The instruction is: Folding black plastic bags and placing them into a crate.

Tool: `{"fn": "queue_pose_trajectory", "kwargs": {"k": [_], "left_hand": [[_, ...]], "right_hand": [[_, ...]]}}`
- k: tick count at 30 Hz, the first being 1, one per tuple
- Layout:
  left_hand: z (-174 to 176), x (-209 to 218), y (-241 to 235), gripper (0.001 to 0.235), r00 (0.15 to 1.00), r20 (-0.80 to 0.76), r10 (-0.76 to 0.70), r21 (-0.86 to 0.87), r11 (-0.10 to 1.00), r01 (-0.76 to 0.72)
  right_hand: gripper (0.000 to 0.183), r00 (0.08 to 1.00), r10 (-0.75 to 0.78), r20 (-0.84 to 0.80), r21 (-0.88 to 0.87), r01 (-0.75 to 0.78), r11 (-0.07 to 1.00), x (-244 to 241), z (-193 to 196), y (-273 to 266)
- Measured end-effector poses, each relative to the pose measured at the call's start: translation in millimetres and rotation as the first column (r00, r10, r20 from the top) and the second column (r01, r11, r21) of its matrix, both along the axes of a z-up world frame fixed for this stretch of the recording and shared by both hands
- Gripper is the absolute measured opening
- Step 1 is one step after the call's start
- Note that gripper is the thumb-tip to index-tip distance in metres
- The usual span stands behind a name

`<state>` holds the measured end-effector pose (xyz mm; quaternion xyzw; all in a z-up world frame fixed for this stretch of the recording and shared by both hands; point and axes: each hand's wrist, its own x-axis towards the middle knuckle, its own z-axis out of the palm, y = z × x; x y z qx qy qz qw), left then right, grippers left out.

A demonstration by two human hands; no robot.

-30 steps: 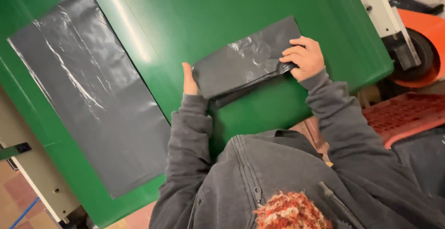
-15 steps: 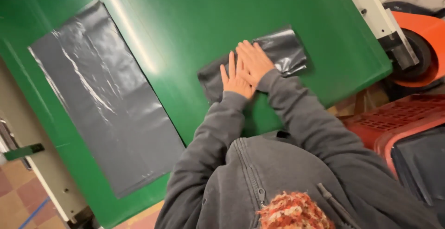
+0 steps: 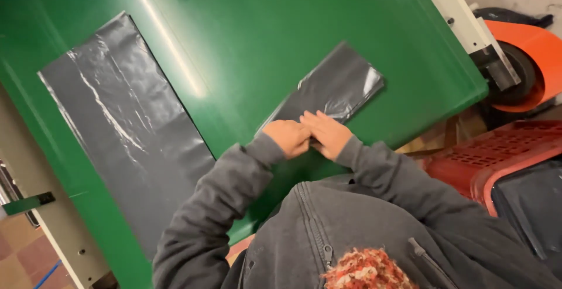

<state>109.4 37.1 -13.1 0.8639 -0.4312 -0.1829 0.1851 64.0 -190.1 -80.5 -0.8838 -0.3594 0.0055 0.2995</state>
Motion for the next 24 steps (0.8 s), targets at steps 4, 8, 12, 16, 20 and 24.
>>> {"fn": "queue_pose_trajectory", "kwargs": {"k": [4,8,12,16,20,24], "left_hand": [[-24,43,-14,0.027,0.804,-0.576,-0.145,-0.507,0.835,-0.213],[-80,81,-29,0.046,0.424,-0.903,0.066,-0.243,0.737,-0.631],[-69,75,-52,0.033,0.813,-0.294,0.502,-0.233,0.788,-0.57],[-61,50,-58,0.029,0.719,-0.242,0.651,-0.355,0.631,-0.69],[-50,-1,-18,0.039,0.684,-0.148,0.714,-0.506,0.54,-0.673],[-21,-97,74,0.071,0.673,0.17,0.72,-0.551,0.636,-0.541]], "right_hand": [[0.035,0.966,-0.089,-0.241,0.277,0.157,0.948,-26,-26,-43],[0.03,0.331,-0.331,-0.884,0.142,0.863,0.484,-14,-47,-68],[0.046,0.258,0.197,-0.946,0.268,0.963,0.022,15,-11,-68],[0.052,0.242,0.32,-0.916,0.29,0.951,0.11,2,-27,-98],[0.05,0.397,-0.227,-0.889,0.329,0.901,0.284,-6,-50,-118],[0.042,0.749,0.007,-0.663,0.655,0.576,0.489,-29,-26,-37]]}}
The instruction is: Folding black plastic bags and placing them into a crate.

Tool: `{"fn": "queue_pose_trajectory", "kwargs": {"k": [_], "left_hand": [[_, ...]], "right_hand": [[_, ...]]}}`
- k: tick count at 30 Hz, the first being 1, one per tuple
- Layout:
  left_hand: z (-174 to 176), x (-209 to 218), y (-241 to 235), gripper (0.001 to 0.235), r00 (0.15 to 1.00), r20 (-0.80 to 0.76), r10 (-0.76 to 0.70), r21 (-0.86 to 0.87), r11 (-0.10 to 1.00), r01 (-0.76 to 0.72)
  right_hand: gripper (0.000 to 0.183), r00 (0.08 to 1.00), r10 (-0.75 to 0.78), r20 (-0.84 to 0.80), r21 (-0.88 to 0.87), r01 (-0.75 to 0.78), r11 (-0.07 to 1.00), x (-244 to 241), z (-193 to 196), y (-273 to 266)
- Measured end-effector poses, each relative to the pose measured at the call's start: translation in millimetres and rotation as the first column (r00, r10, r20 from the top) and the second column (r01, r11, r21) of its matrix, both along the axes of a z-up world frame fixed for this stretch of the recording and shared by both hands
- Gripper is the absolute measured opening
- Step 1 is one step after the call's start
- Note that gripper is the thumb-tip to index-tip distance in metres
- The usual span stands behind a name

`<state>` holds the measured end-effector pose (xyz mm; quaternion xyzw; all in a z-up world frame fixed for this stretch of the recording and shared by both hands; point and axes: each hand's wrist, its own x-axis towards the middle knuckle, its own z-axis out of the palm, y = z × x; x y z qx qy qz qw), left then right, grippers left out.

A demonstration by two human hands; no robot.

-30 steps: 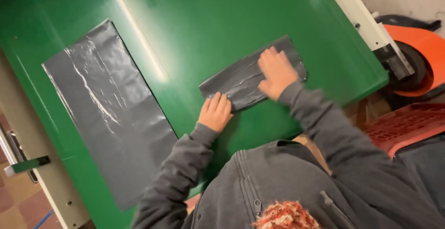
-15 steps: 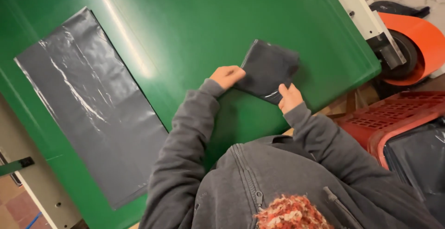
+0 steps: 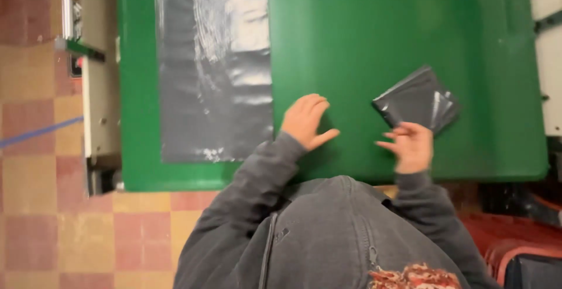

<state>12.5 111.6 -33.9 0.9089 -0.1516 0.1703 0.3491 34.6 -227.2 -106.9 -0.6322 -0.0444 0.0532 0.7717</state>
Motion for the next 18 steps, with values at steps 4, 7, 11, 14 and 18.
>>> {"fn": "queue_pose_trajectory", "kwargs": {"k": [4,7,11,14,18], "left_hand": [[13,-93,78,0.097,0.944,-0.143,0.299,0.323,0.915,-0.241],[-7,-138,111,0.108,0.893,-0.247,0.377,0.381,0.885,-0.268],[-25,-161,117,0.099,0.906,-0.193,0.377,0.354,0.888,-0.294],[-46,-150,113,0.074,0.898,-0.094,0.43,0.312,0.869,-0.384],[-52,-138,115,0.036,0.873,-0.033,0.486,0.221,0.855,-0.468]], "right_hand": [[0.052,0.862,0.504,-0.049,0.333,-0.462,0.822,-17,27,133],[0.057,0.734,0.667,-0.129,0.393,-0.58,0.714,-28,28,204],[0.067,0.633,0.745,-0.208,0.608,-0.513,0.605,-37,21,255],[0.075,0.683,0.726,-0.085,0.524,-0.589,0.615,-39,23,276],[0.072,0.552,0.686,0.474,-0.697,-0.241,0.675,-59,65,288]]}}
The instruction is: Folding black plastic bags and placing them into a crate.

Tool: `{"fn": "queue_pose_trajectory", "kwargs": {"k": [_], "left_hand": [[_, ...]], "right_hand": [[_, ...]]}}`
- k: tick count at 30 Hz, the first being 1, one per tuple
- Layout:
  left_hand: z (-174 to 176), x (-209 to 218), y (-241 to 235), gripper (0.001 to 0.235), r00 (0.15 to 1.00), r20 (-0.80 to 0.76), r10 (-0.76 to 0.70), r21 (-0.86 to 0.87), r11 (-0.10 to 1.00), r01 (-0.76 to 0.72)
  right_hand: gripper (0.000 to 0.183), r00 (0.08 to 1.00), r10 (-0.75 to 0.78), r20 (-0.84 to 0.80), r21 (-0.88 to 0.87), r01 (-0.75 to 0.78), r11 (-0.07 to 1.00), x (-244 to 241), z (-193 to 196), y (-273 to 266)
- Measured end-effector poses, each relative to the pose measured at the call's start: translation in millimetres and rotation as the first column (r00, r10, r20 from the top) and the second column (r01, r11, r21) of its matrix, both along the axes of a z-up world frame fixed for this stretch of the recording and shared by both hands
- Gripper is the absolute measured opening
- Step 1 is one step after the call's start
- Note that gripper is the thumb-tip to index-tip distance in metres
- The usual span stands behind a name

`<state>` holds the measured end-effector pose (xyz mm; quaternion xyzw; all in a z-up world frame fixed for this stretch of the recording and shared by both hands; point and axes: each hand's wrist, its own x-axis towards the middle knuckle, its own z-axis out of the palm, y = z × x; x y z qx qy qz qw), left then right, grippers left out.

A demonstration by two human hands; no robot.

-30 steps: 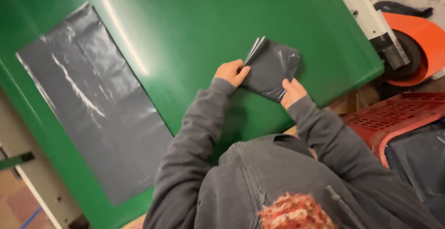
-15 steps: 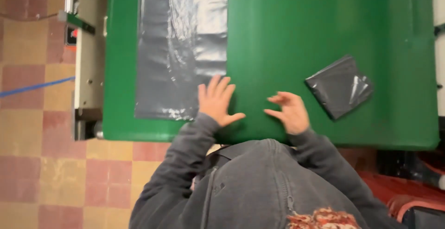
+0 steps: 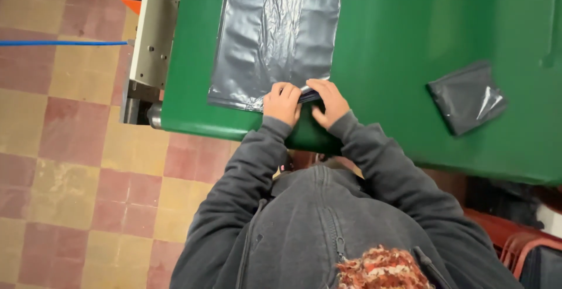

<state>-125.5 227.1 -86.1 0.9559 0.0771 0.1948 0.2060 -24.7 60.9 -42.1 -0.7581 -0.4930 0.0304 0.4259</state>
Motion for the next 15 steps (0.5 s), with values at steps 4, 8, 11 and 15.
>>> {"fn": "queue_pose_trajectory", "kwargs": {"k": [4,8,11,15], "left_hand": [[48,-20,24,0.034,0.994,0.09,-0.069,0.005,0.998,0.069],[55,-74,67,0.027,0.997,-0.049,-0.063,0.072,0.995,0.066],[54,-82,91,0.028,0.976,-0.148,-0.159,-0.148,0.979,0.137],[79,-7,105,0.021,0.975,-0.089,-0.206,-0.708,0.701,0.084]], "right_hand": [[0.034,0.981,-0.119,0.156,0.002,0.12,0.993,12,-8,-21],[0.015,0.964,-0.204,-0.171,-0.086,0.192,0.978,4,7,-94],[0.015,0.902,-0.22,-0.372,-0.16,0.171,0.972,15,3,-150],[0.016,0.716,-0.415,-0.561,-0.205,0.366,0.908,73,17,-157]]}}
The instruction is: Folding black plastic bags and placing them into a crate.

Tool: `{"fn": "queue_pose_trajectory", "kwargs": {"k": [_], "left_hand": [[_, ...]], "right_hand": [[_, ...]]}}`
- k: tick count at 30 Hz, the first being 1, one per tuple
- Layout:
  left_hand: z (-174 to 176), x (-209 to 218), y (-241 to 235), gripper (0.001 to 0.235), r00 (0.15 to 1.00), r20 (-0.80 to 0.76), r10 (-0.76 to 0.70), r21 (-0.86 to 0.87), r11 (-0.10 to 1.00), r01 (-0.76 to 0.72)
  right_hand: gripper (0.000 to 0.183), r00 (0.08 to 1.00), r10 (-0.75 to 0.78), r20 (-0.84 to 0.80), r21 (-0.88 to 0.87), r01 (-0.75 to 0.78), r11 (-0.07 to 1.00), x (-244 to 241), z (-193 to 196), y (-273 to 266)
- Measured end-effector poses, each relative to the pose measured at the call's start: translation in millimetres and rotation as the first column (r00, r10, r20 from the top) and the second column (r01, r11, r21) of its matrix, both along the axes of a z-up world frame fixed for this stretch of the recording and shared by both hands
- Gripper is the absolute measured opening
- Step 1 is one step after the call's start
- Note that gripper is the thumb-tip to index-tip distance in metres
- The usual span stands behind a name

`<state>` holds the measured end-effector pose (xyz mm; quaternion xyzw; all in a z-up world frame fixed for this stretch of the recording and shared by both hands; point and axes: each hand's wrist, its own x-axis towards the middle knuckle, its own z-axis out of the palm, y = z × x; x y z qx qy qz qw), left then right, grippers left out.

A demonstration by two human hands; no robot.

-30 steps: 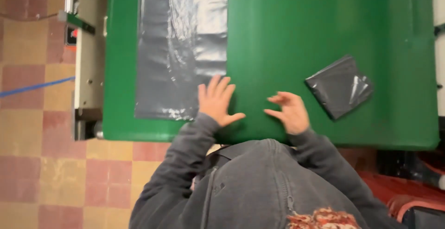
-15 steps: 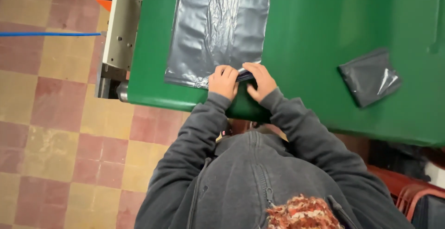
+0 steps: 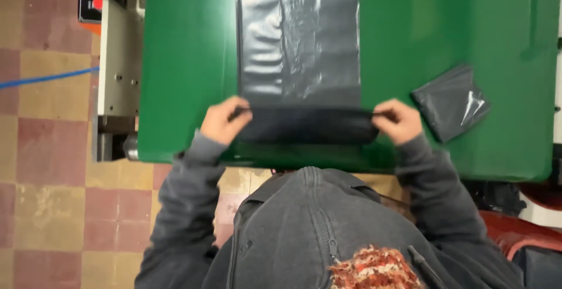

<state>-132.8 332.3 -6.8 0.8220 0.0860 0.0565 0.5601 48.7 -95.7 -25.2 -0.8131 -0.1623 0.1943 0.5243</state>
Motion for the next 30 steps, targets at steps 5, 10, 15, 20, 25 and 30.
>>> {"fn": "queue_pose_trajectory", "kwargs": {"k": [5,10,15,20,25,30], "left_hand": [[-30,161,34,0.017,0.956,0.208,0.206,-0.024,0.978,-0.205],[-88,272,77,0.025,0.891,0.266,0.368,0.194,0.885,-0.424],[-126,301,94,0.028,0.871,0.263,0.415,0.448,0.747,-0.491],[-59,276,58,0.03,0.862,0.316,0.395,0.539,0.674,-0.506],[-39,263,17,0.037,0.886,0.395,0.243,0.659,0.597,-0.457],[-73,248,35,0.087,0.953,-0.294,-0.072,-0.874,0.423,-0.238]], "right_hand": [[0.018,0.971,-0.028,0.238,0.213,-0.024,0.977,159,-20,67],[0.016,0.957,0.004,0.291,0.161,-0.053,0.986,284,-52,144],[0.024,0.669,0.259,0.697,-0.225,-0.14,0.964,318,-45,193],[0.058,0.838,0.404,0.367,-0.552,-0.153,0.82,333,-37,228],[0.038,0.783,0.606,0.139,-0.81,-0.262,0.525,336,-47,244],[0.029,0.767,0.368,0.525,-0.282,-0.251,0.926,232,30,219]]}}
